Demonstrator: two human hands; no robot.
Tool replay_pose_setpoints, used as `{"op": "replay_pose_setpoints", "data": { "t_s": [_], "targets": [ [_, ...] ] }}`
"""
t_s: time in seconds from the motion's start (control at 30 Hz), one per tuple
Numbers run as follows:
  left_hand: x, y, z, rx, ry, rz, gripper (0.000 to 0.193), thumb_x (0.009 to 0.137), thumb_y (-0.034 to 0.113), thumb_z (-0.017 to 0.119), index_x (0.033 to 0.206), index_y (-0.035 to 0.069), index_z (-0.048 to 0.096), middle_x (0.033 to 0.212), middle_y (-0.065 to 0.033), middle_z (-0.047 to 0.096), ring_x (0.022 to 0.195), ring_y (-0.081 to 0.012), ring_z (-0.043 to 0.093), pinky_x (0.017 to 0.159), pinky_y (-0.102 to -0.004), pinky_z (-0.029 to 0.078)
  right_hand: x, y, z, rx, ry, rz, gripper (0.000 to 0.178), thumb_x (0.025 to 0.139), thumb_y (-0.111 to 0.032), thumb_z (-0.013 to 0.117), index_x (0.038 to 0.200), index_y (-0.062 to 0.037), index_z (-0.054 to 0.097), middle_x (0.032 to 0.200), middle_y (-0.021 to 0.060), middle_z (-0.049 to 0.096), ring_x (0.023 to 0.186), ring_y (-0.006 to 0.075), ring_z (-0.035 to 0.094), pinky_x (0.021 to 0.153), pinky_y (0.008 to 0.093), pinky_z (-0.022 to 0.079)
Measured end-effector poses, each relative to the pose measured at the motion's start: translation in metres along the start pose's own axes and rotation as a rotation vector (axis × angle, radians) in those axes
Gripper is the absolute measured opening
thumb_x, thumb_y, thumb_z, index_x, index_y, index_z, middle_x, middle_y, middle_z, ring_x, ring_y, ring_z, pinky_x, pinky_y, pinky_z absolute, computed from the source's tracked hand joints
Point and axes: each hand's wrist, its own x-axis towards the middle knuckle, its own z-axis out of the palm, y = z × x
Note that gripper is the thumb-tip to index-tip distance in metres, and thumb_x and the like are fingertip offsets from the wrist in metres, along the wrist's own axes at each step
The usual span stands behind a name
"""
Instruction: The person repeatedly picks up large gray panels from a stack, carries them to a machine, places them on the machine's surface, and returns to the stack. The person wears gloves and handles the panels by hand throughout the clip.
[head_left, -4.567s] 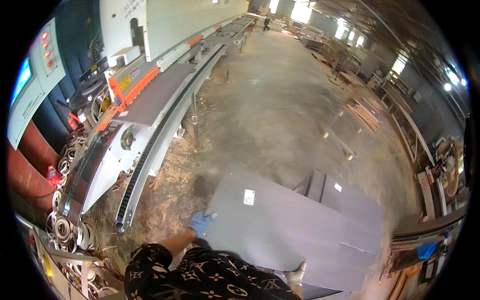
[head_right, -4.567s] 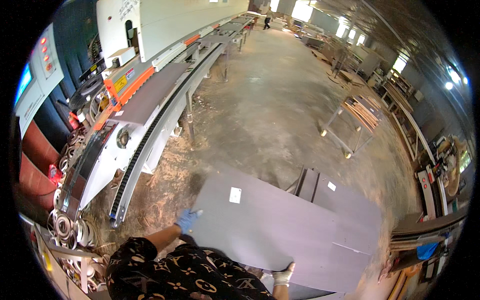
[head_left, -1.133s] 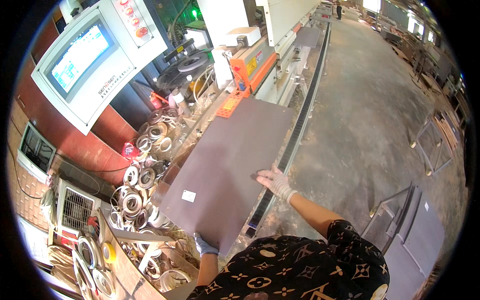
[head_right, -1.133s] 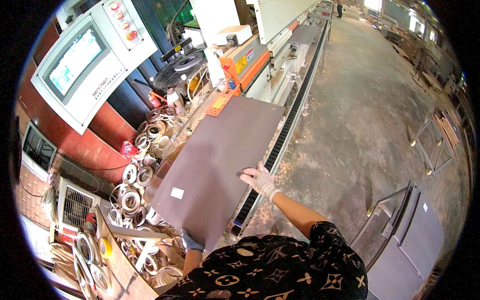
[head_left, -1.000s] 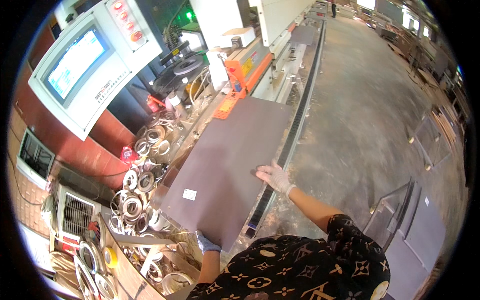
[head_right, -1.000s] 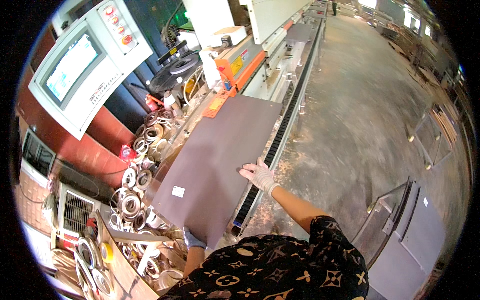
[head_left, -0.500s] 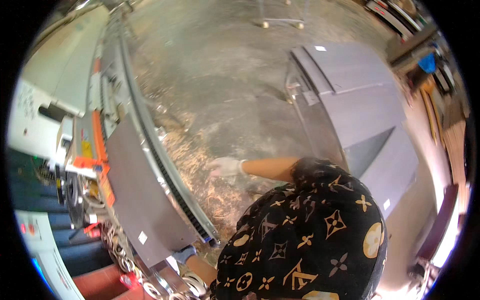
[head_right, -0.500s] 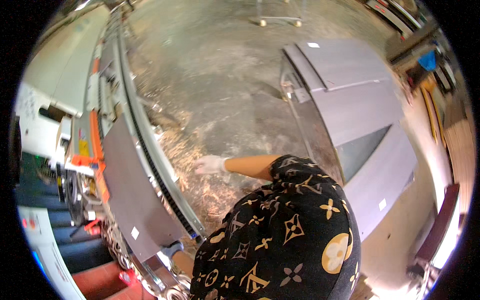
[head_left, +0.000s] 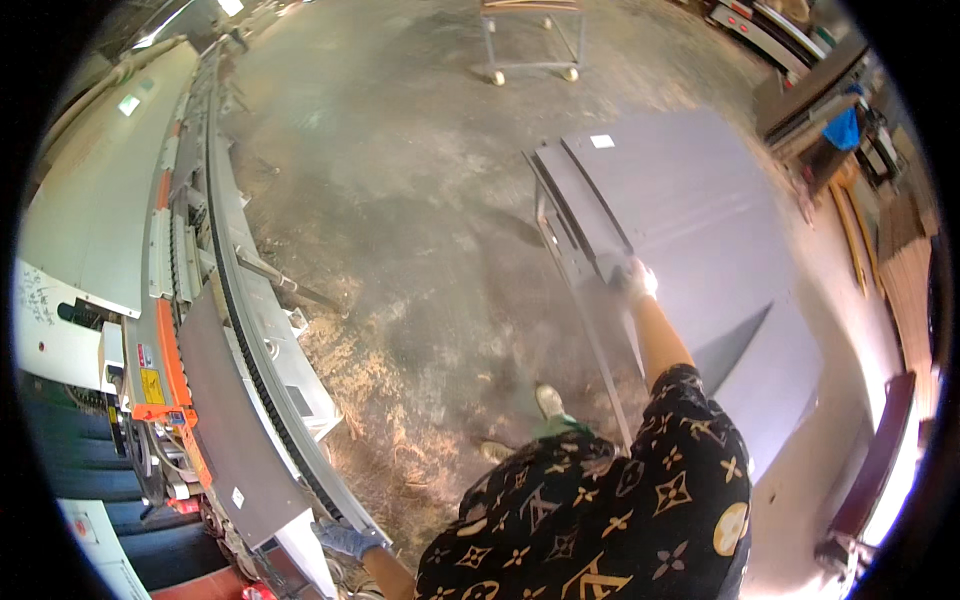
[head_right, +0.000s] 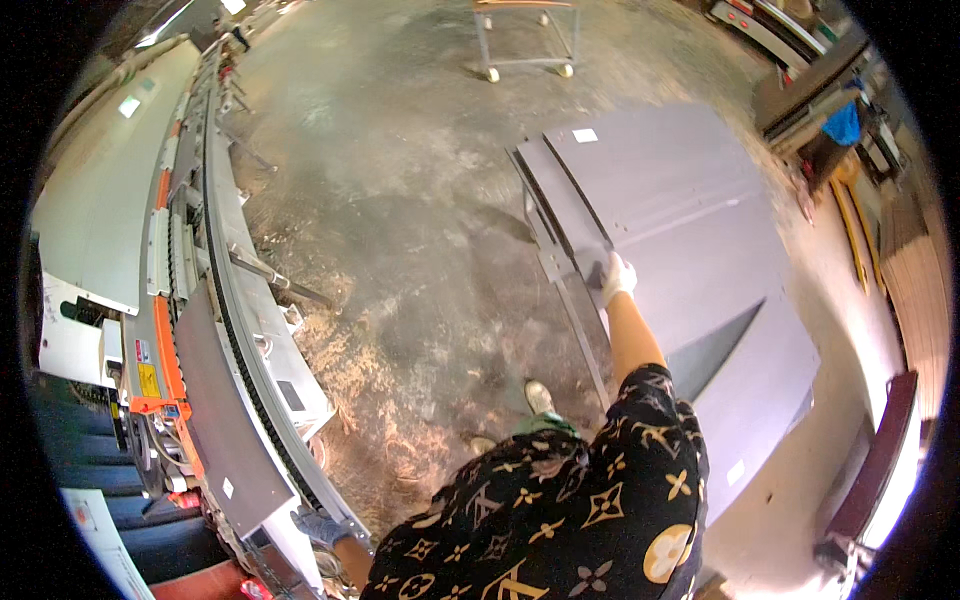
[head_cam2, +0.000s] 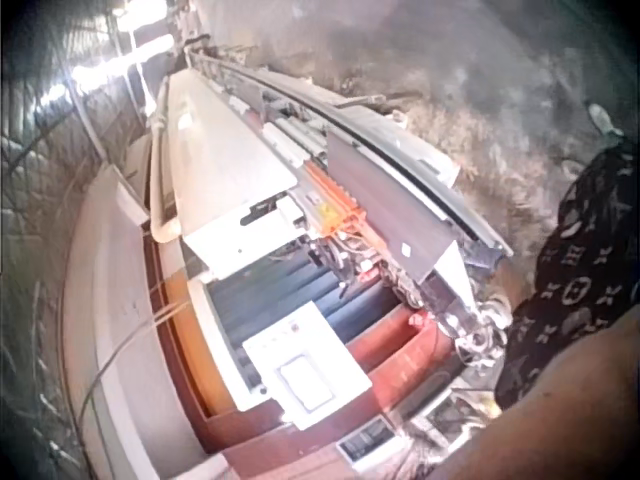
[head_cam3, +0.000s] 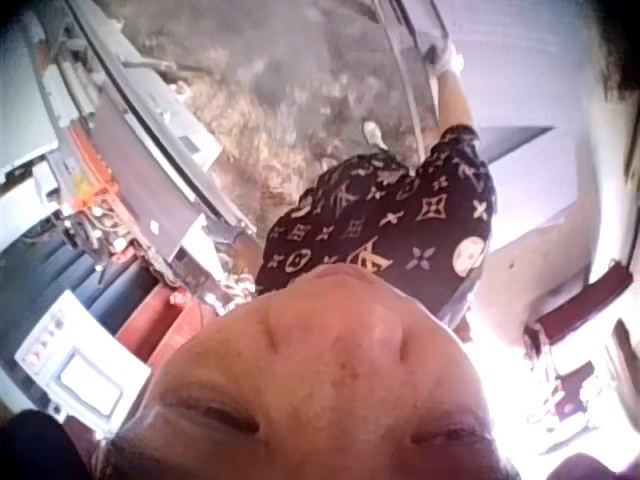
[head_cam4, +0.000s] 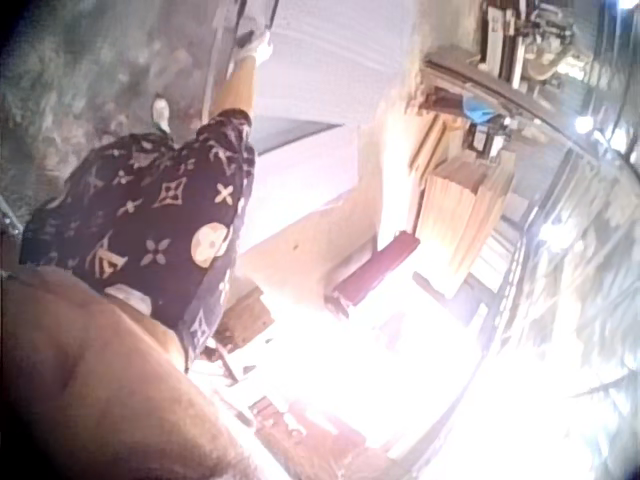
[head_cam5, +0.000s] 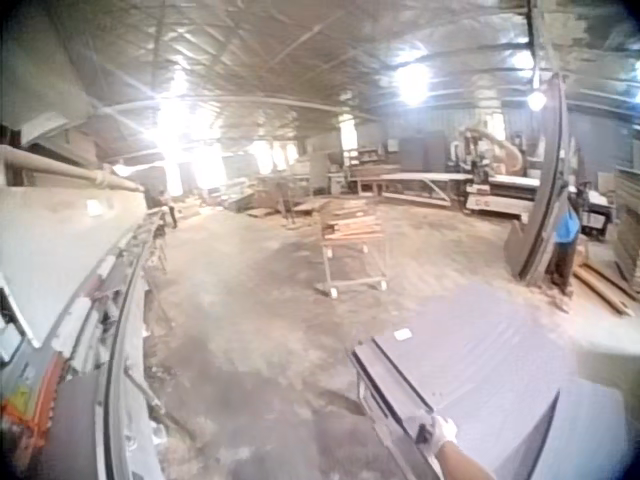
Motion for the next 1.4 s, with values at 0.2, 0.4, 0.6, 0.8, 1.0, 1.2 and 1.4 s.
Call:
{"op": "replay_pose_setpoints", "data": {
  "t_s": [0.2, 0.4, 0.6, 0.8, 1.0, 1.2, 1.4],
  "targets": [
    [-0.021, -0.03, -0.022, 0.066, -0.319, -0.132, 0.035, 0.095, 0.027, 0.041, 0.129, 0.021, 0.043, 0.117, -0.0002, 0.049, 0.097, -0.0165, 0.047, 0.088, -0.0352, 0.035, 0.014, -0.036, 0.051, 0.114, 0.161, 0.025, 0.037, 0.079, -0.025, 0.07, 0.108, -0.0109, 0.052, 0.098, 0.0071, 0.056, 0.079, 0.02, 0.056, 0.058, 0.0327, 0.047],
    [-0.004, -0.104, -0.02, -0.363, -1.19, -0.44, 0.026, 0.094, 0.021, 0.041, 0.119, 0.022, 0.049, 0.09, 0.0007, 0.053, 0.07, -0.0161, 0.048, 0.064, -0.0346, 0.041, 0.045, -0.02, 0.021, 0.284, -0.021, 0.059, 0.025, 0.081, -0.025, 0.07, 0.094, -0.0124, 0.052, 0.074, 0.0043, 0.05, 0.058, 0.0189, 0.05, 0.055, 0.0355, 0.049],
    [-0.106, -0.171, 0.107, -0.339, -1.031, -0.8, 0.028, 0.093, 0.016, 0.038, 0.119, 0.021, 0.045, 0.083, -0.0035, 0.05, 0.064, -0.0178, 0.049, 0.051, -0.0378, 0.044, -0.077, 0.034, -0.02, -0.219, -0.14, 0.124, 0.034, 0.085, -0.032, 0.063, 0.105, -0.006, 0.052, 0.08, 0.0071, 0.056, 0.062, 0.0182, 0.053, 0.053, 0.0333, 0.045],
    [-0.263, -0.18, 0.231, 0.454, -1.214, -0.685, 0.048, 0.087, 0.037, 0.058, 0.123, 0.008, 0.049, 0.121, -0.0097, 0.052, 0.102, -0.0247, 0.053, 0.085, -0.039, 0.045, -0.268, 0.047, -0.042, -0.026, -0.516, 0.797, 0.048, 0.084, -0.042, 0.06, 0.119, -0.0103, 0.051, 0.119, 0.0105, 0.055, 0.104, 0.0295, 0.053, 0.085, 0.0459, 0.048],
    [-0.209, -0.211, 0.211, 0.652, -0.919, -0.181, 0.055, 0.083, 0.052, 0.058, 0.106, 0.002, 0.063, 0.095, -0.0133, 0.066, 0.087, -0.0224, 0.06, 0.079, -0.0329, 0.046, -0.227, -0.006, -0.094, 0.362, -0.402, 0.59, 0.055, 0.087, -0.046, 0.042, 0.127, -0.0087, 0.046, 0.134, 0.0142, 0.044, 0.12, 0.0352, 0.042, 0.098, 0.0526, 0.037],
    [-0.221, -0.061, 0.192, 0.86, -0.859, 0.013, 0.038, 0.087, 0.038, 0.059, 0.097, 0.002, 0.064, 0.077, -0.0097, 0.064, 0.069, -0.0183, 0.058, 0.064, -0.0345, 0.045, -0.199, 0.022, -0.107, 0.037, -0.594, 0.443, 0.065, 0.077, -0.056, 0.062, 0.124, -0.0138, 0.05, 0.12, 0.0067, 0.055, 0.111, 0.0274, 0.049, 0.09, 0.0482, 0.044],
    [-0.166, 0.011, 0.062, 0.487, -0.351, -0.071, 0.029, 0.088, 0.028, 0.06, 0.094, 0.0, 0.064, 0.07, -0.0031, 0.059, 0.059, -0.0111, 0.051, 0.055, -0.03, 0.044, -0.283, 0.048, -0.007, -0.3, -0.847, 0.721, 0.057, 0.08, -0.052, 0.063, 0.122, -0.0145, 0.051, 0.115, 0.0034, 0.056, 0.1, 0.0201, 0.054, 0.071, 0.0322, 0.051]
  ]
}}
